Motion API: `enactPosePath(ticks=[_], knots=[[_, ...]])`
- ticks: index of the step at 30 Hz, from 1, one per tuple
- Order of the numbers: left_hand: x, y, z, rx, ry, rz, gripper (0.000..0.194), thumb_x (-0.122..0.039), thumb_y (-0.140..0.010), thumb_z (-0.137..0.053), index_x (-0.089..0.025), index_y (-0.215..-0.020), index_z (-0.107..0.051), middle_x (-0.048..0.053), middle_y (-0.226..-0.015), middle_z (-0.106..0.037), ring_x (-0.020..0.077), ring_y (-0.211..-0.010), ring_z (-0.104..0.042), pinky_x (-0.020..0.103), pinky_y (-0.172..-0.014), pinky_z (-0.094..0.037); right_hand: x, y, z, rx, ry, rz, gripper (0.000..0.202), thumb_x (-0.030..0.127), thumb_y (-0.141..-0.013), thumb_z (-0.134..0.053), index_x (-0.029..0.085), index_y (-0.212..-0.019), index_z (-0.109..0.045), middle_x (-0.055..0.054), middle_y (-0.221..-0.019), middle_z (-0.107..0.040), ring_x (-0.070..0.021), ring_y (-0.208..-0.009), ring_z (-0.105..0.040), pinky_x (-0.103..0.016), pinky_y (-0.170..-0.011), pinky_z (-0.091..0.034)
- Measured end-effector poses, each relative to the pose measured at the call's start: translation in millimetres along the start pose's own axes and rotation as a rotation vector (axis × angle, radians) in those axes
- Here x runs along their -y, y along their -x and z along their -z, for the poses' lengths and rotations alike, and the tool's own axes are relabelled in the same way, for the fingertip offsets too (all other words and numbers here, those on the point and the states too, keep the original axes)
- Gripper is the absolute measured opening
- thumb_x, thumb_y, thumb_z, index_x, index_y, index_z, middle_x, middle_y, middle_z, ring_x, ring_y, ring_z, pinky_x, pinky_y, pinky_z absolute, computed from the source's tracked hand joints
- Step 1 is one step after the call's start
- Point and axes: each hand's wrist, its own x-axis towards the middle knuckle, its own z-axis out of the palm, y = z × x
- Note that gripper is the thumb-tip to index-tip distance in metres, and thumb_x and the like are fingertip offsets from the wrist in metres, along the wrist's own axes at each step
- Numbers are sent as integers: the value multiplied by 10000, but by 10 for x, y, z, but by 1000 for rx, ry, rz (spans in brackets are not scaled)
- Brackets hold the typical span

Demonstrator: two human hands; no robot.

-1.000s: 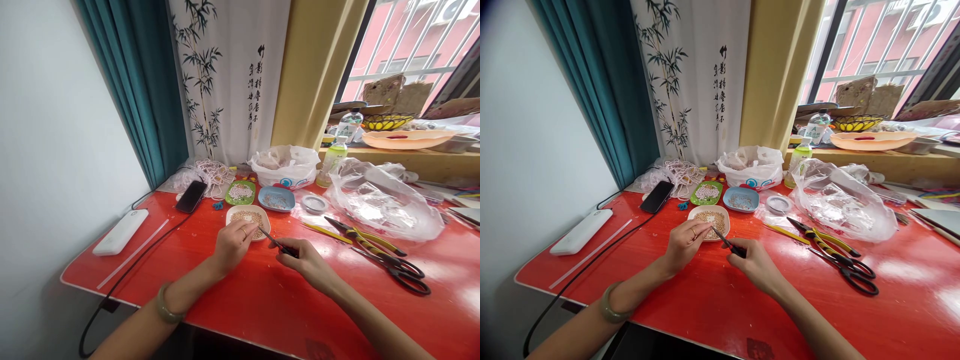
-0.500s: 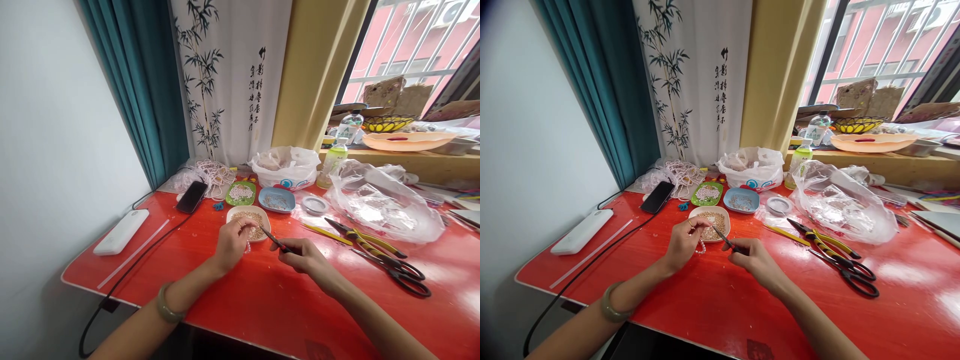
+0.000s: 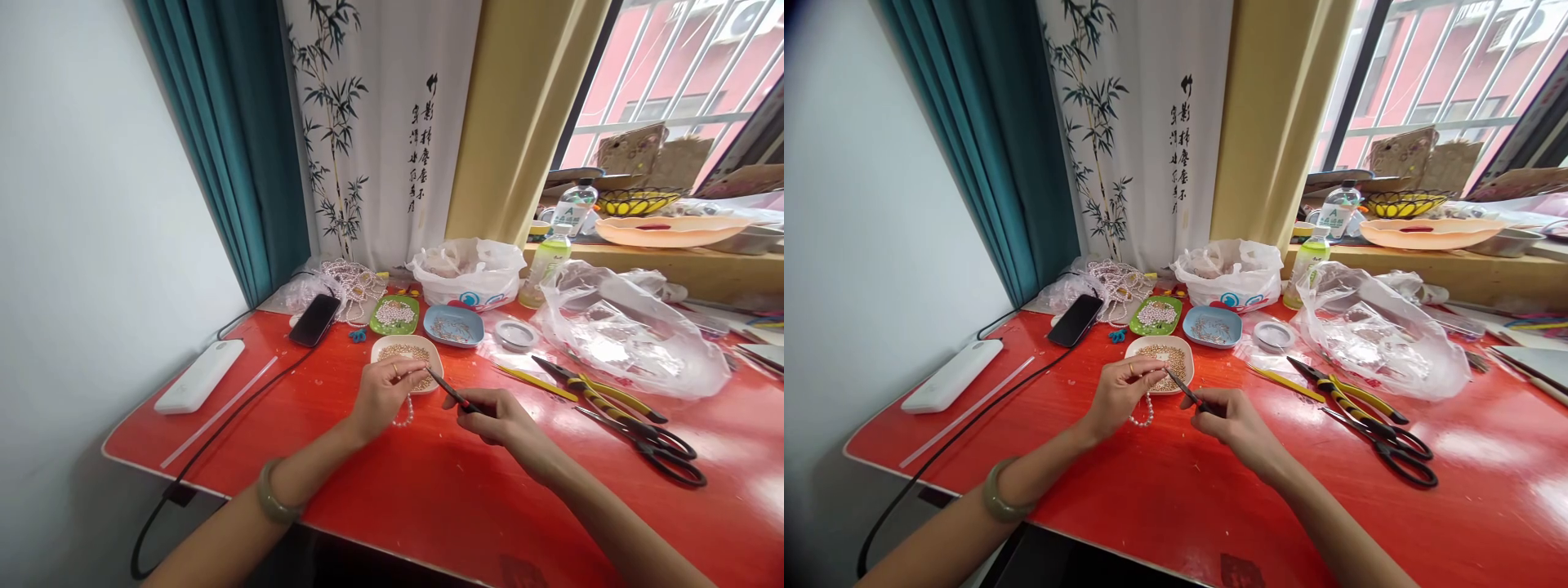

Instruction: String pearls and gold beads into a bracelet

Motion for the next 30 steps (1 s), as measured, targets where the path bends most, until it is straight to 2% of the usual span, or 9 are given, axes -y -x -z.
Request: enactPosePath(ticks=[3,9,12,23,30], knots=[[36,-1,0,-15,-13,-46,131,-237,-750,-580,-168,-795,-681,55,-785,-688,169,-738,-631,274,-687,-508,5,5,-1,9,-13,-5,197,245,-625,-526,146,-781,-594,56,-514,-335,-71,-475,-241,-225,-447,-166],[55,6,23,-51,-233,-334,146,-198,-787,-535,-162,-849,-663,63,-777,-688,162,-717,-624,288,-668,-504,27,19,-3,19,-14,12,212,241,-616,-521,142,-787,-598,45,-536,-369,-74,-480,-270,-229,-453,-193],[84,8,34,-63,-313,-405,161,-175,-799,-515,-166,-887,-649,63,-784,-687,157,-711,-620,284,-645,-505,35,20,-6,25,-4,18,206,243,-612,-517,148,-779,-592,46,-545,-356,-80,-488,-280,-231,-457,-202],[131,4,50,-42,-445,-511,155,-147,-798,-513,-127,-902,-626,80,-777,-678,157,-715,-609,275,-630,-501,30,11,-3,13,36,3,195,239,-626,-510,145,-779,-587,48,-540,-341,-82,-496,-255,-233,-462,-190],[173,29,68,7,-569,-543,203,-141,-816,-475,-143,-976,-600,73,-800,-670,160,-755,-599,280,-646,-505,13,9,-23,-53,133,36,212,248,-639,-509,143,-788,-617,34,-557,-389,-99,-522,-322,-235,-481,-243]])
